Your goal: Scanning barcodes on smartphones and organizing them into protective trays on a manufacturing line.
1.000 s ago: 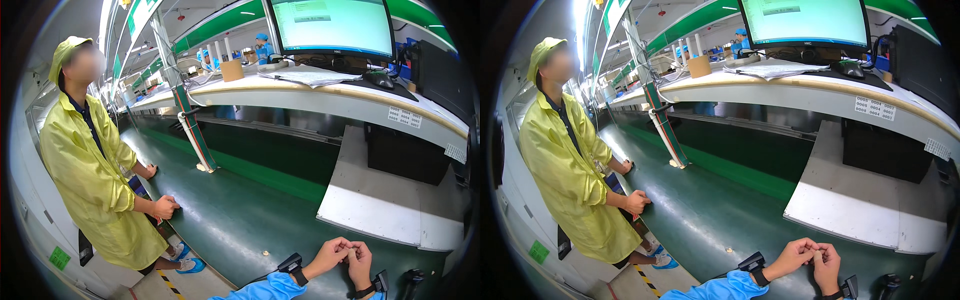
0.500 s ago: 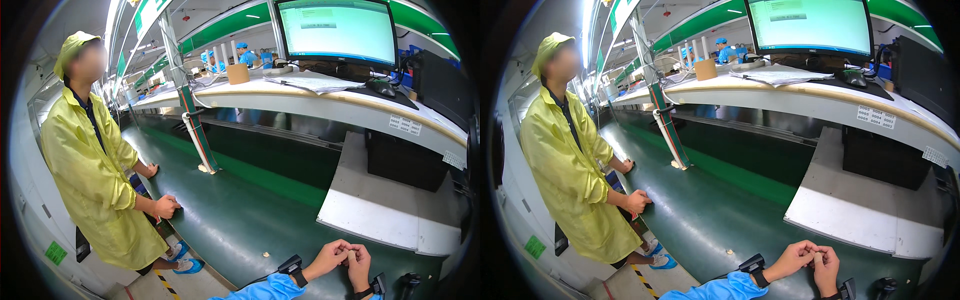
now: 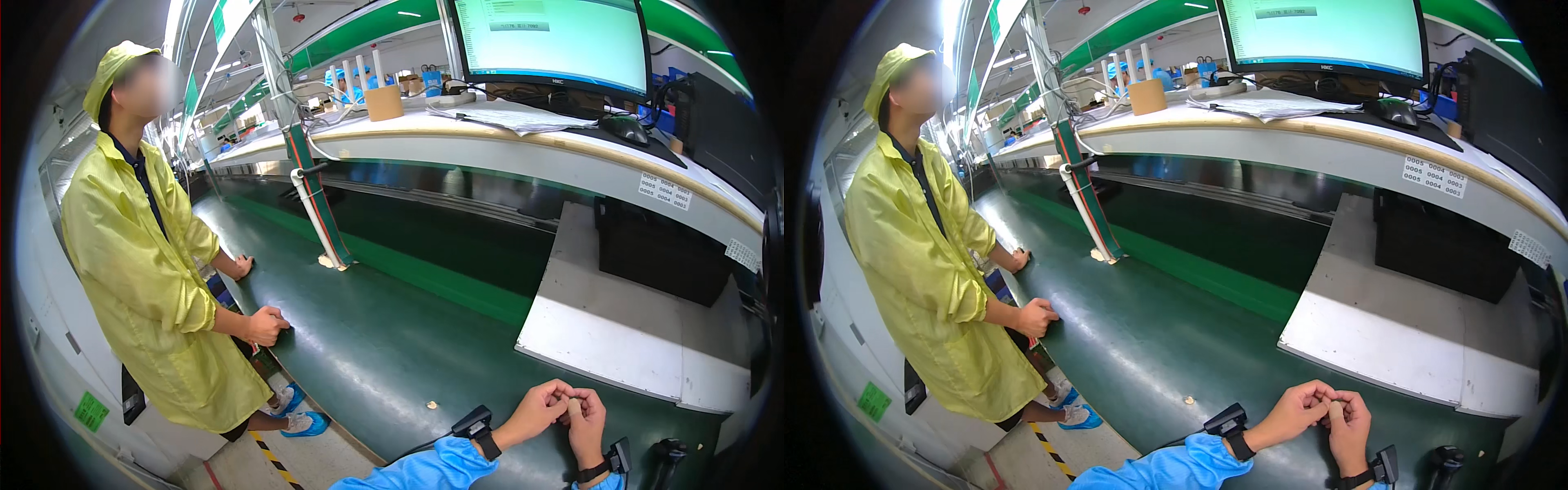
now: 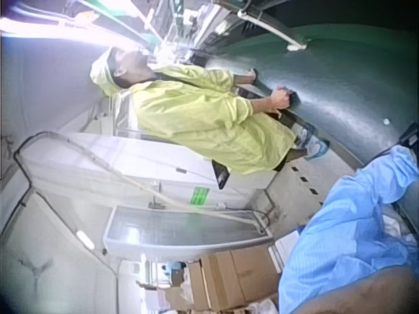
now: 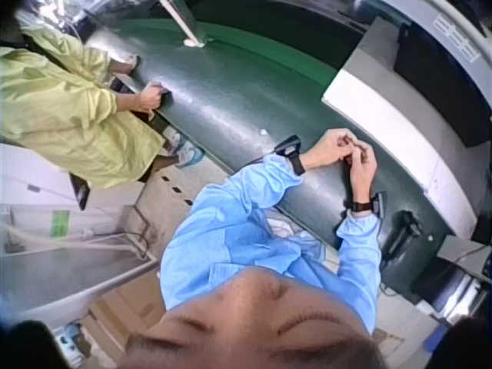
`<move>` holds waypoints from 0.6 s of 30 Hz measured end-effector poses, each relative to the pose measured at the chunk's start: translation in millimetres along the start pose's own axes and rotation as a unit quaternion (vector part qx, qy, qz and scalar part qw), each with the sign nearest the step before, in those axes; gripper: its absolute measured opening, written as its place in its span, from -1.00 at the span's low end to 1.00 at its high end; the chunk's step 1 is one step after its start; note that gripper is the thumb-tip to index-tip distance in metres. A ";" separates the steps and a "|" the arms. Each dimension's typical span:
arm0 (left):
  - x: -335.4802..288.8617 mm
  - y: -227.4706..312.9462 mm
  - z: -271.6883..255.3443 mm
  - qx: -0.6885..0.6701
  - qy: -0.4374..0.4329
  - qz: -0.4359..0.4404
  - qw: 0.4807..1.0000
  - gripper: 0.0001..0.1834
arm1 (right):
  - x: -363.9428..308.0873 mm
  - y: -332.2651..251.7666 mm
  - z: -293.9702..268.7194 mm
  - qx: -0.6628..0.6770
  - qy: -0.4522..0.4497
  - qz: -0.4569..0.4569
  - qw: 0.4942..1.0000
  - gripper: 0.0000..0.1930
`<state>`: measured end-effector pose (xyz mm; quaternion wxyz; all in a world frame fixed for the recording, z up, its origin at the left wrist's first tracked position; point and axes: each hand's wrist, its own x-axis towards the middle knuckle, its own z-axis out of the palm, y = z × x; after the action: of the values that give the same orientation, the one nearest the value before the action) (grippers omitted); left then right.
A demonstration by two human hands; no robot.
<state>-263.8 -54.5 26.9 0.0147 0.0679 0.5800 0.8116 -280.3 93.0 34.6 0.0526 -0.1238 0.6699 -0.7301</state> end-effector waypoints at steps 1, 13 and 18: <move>-0.4 0.6 0.4 -0.002 -0.003 0.001 1.000 -0.85 | -0.5 -0.3 -0.1 -0.003 0.003 -0.001 1.000 -0.89; -1.3 2.8 0.9 0.002 0.002 -0.008 1.000 -0.84 | -0.3 2.8 -1.6 -0.001 -0.003 0.004 1.000 -0.88; -1.9 4.8 2.3 0.027 0.001 -0.029 0.999 -0.78 | 0.0 0.0 -2.2 -0.001 0.005 0.000 1.000 -0.81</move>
<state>-261.4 -54.1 32.0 0.0360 0.0503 0.6036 0.7949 -280.9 95.2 34.4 0.0488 -0.1201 0.6713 -0.7298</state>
